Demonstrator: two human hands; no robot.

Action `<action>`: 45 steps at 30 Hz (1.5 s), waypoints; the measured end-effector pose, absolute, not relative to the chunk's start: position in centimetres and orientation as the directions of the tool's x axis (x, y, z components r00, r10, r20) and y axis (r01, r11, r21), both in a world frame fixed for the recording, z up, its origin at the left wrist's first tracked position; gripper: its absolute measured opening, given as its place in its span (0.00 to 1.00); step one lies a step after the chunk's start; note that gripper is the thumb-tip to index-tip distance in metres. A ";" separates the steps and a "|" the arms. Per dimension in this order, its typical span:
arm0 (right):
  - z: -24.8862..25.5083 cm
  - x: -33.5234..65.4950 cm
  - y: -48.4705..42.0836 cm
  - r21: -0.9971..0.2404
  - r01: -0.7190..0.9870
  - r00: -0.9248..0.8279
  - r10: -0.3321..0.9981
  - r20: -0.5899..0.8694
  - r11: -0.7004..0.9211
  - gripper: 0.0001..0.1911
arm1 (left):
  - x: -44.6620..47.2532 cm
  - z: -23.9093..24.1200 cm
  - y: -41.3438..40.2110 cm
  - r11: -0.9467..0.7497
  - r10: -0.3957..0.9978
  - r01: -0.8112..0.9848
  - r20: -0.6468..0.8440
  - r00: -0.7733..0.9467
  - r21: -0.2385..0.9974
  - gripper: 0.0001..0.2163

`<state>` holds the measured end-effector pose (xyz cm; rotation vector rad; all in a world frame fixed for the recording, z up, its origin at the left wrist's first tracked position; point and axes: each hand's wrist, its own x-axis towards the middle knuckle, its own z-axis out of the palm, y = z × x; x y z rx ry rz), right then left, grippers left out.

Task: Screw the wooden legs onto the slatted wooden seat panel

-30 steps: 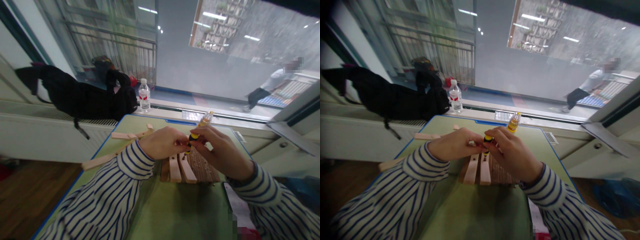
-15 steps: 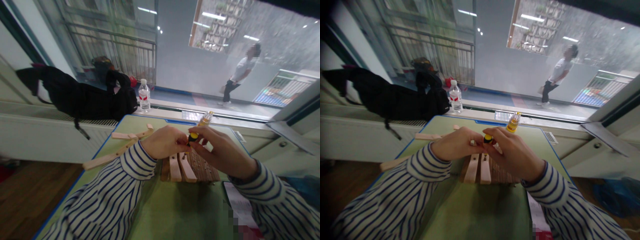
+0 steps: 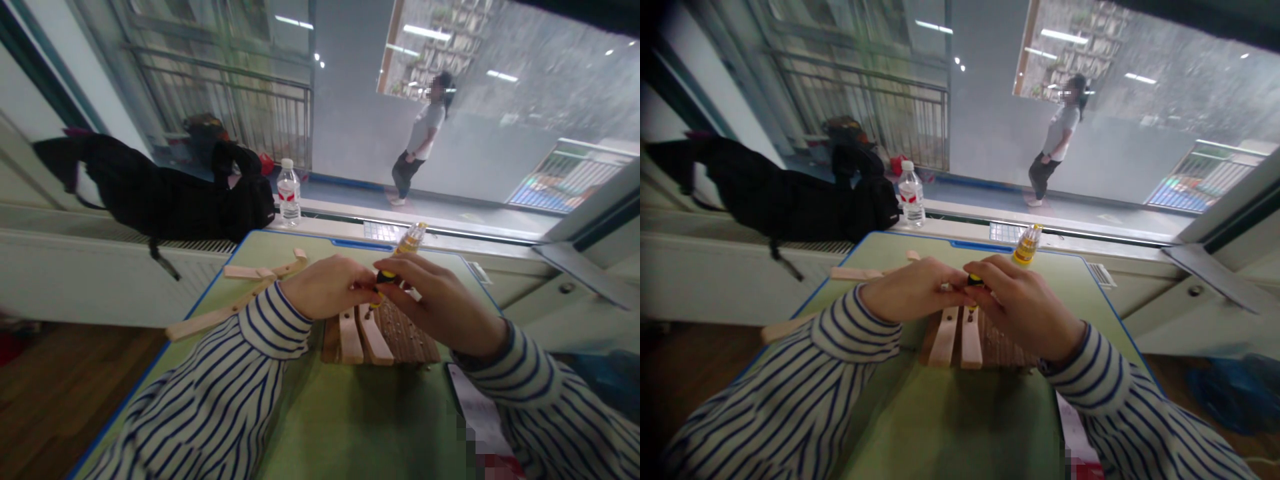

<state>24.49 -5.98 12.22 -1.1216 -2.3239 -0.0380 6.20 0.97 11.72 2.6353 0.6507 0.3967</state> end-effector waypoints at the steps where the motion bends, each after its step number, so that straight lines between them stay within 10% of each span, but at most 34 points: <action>1: 12.2 24.5 -6.0 -0.205 0.732 -0.498 0.715 0.491 0.650 0.12 | 6.2 11.8 0.9 -0.817 0.491 0.381 0.176 0.853 0.433 0.10; 45: 11.7 24.6 -6.2 -0.204 0.754 -0.489 0.741 0.461 0.625 0.11 | 6.2 11.4 1.2 -0.812 0.430 0.291 0.183 0.884 0.505 0.10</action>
